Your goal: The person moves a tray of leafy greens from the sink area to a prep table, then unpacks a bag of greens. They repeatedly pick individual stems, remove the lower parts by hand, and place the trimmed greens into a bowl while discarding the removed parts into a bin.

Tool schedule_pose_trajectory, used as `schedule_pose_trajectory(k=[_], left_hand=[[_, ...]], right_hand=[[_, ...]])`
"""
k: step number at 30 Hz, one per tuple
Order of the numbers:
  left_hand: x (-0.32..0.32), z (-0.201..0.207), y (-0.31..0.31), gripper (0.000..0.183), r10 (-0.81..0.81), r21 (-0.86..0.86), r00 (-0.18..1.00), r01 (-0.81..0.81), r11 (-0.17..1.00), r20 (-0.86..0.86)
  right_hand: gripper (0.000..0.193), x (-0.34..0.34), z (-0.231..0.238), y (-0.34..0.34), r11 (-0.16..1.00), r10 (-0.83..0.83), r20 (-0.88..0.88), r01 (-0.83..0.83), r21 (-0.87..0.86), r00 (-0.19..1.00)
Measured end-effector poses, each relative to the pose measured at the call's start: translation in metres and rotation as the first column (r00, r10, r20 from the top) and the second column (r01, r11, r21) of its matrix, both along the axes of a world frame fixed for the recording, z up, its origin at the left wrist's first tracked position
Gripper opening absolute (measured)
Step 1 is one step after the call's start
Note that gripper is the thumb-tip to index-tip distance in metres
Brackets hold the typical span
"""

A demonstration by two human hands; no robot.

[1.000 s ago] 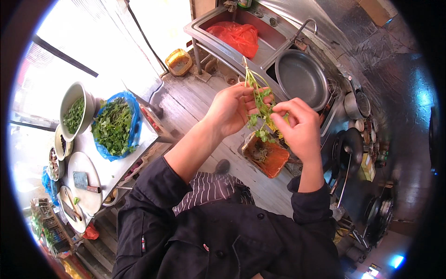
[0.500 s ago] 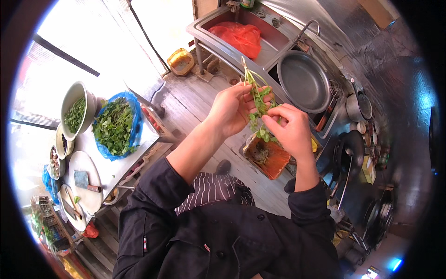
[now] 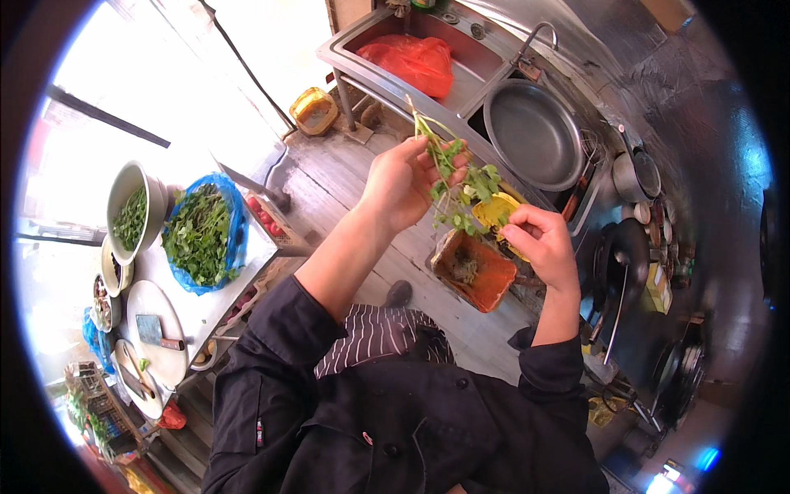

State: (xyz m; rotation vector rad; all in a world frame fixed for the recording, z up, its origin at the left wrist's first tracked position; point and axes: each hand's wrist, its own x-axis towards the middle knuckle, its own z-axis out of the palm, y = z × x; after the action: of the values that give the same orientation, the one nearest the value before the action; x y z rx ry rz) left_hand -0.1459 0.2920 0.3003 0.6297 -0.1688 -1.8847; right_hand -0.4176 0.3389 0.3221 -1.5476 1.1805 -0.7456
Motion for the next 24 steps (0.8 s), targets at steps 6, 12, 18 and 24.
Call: schedule_pose_trajectory(k=[6, 12, 18, 24], left_hand=[[0.013, -0.004, -0.017, 0.043, -0.01, -0.033, 0.999, 0.011, 0.999, 0.05], [0.034, -0.007, -0.039, 0.04, -0.07, -0.122, 0.997, 0.074, 0.99, 0.04], [0.042, -0.009, -0.049, 0.037, -0.115, -0.152, 0.991, 0.124, 0.981, 0.069], [0.051, -0.012, -0.055, 0.039, -0.189, -0.198, 0.981, 0.193, 0.961, 0.039]], right_hand=[[0.009, -0.067, -0.023, 0.031, 0.963, -0.217, 0.074, 0.2, 0.182, 0.973], [0.019, -0.119, -0.098, 0.05, 0.971, -0.217, -0.391, 0.238, 0.006, 0.895], [0.02, -0.153, -0.194, 0.053, 0.953, -0.253, -0.662, 0.301, -0.044, 0.705], [0.024, -0.153, -0.2, 0.039, 0.927, -0.319, -0.579, 0.373, -0.027, 0.75]])
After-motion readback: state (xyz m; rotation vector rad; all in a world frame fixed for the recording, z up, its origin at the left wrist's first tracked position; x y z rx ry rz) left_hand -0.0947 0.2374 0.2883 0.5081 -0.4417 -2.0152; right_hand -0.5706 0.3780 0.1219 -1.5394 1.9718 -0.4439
